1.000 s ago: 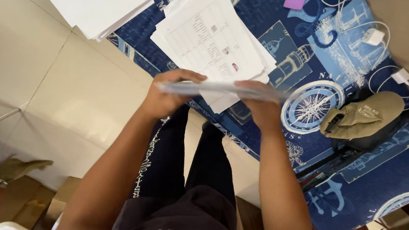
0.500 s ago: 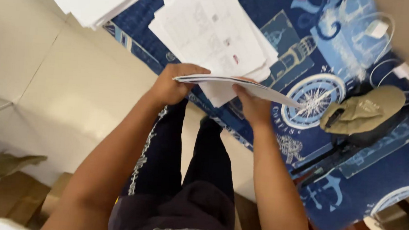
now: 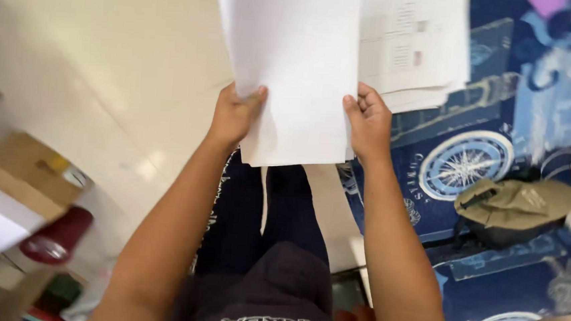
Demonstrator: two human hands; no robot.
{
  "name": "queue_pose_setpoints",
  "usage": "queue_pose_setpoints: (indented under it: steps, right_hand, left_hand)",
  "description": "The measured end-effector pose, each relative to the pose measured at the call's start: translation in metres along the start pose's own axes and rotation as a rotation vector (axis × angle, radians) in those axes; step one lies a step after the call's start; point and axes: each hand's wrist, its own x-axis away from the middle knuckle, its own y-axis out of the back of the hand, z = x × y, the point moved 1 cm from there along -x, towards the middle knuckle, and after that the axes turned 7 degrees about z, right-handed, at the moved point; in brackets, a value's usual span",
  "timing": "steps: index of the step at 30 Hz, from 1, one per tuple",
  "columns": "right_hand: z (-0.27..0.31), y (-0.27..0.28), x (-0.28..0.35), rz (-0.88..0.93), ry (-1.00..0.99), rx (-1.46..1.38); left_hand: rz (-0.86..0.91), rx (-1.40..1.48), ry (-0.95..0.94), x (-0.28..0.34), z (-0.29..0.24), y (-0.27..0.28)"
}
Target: The person sorts through stacks of white papers and a red package on a table, folding some sheets and placing them into a clear plastic storage bin. The person repeatedly moves between the table and the bin to organize the documents.
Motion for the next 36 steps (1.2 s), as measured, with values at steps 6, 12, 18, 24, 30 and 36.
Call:
queue_pose_setpoints:
  steps: [6,12,18,24,30,36]
  right_hand:
    - [-0.133,-0.051,-0.019,0.334,-0.125,0.186]
    - [-0.283,-0.12,-0.097,0.379,-0.377,0.732]
    - [-0.448,-0.114,-0.19,0.335,-0.343,1.012]
    - [-0.532,-0.167,-0.181,0.469,-0.263,0.935]
    - [-0.575,-0.272,-0.167,0.417,-0.753,0.89]
    - [-0.62,-0.318,-0.17,0.165,-0.721,0.242]
  left_hand:
    - [-0.443,0.214,0.054,0.021,0.159,0.096]
    - [-0.649,0.228,0.188,-0.006,0.277,0.181]
    - [-0.799,-0.143,0.277,-0.022,0.338,0.279]
    - [-1.181,0.241,-0.282,-0.011,0.314,0.339]
    - [-1.174,0.285,-0.161,-0.024,0.322,0.322]
    - [-0.987,-0.145,0.014,-0.002,0.307,0.328]
